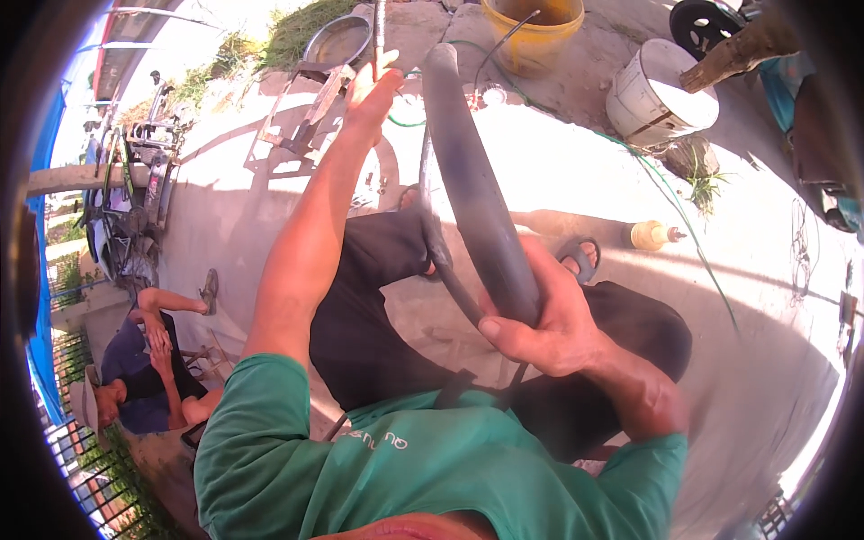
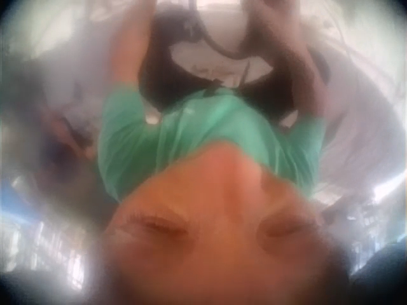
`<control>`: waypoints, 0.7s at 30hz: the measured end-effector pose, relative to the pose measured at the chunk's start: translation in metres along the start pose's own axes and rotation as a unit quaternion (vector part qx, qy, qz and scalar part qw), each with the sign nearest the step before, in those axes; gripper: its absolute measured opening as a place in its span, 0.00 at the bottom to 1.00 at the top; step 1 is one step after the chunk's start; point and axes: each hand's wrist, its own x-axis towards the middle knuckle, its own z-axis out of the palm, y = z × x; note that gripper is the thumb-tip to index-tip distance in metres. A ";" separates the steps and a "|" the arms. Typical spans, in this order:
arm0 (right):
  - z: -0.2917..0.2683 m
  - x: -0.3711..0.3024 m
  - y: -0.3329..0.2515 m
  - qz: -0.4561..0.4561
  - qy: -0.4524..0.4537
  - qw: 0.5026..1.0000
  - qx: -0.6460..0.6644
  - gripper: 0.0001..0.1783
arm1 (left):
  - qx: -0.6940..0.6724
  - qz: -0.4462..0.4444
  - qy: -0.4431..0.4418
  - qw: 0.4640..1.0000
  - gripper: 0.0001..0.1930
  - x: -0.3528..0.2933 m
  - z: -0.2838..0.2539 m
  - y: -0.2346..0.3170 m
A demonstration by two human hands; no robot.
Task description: The person applies a patch to a bicycle inner tube by first sanding the area around a puncture using a small file, applying adhesive from a tube, and then pressing a circular patch onto the prepared surface.
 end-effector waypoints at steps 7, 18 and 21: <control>0.009 -0.017 -0.006 -0.100 -0.127 0.984 0.071 0.43 | -0.104 -0.002 -0.103 0.989 0.24 0.024 -0.004 -0.039; -0.020 0.016 -0.021 -0.194 0.092 0.976 -0.039 0.35 | -0.237 0.032 -0.151 0.959 0.20 -0.040 0.028 0.049; -0.030 0.036 -0.023 -0.172 0.191 0.961 -0.103 0.31 | -0.205 0.050 -0.241 0.947 0.20 -0.067 0.048 0.068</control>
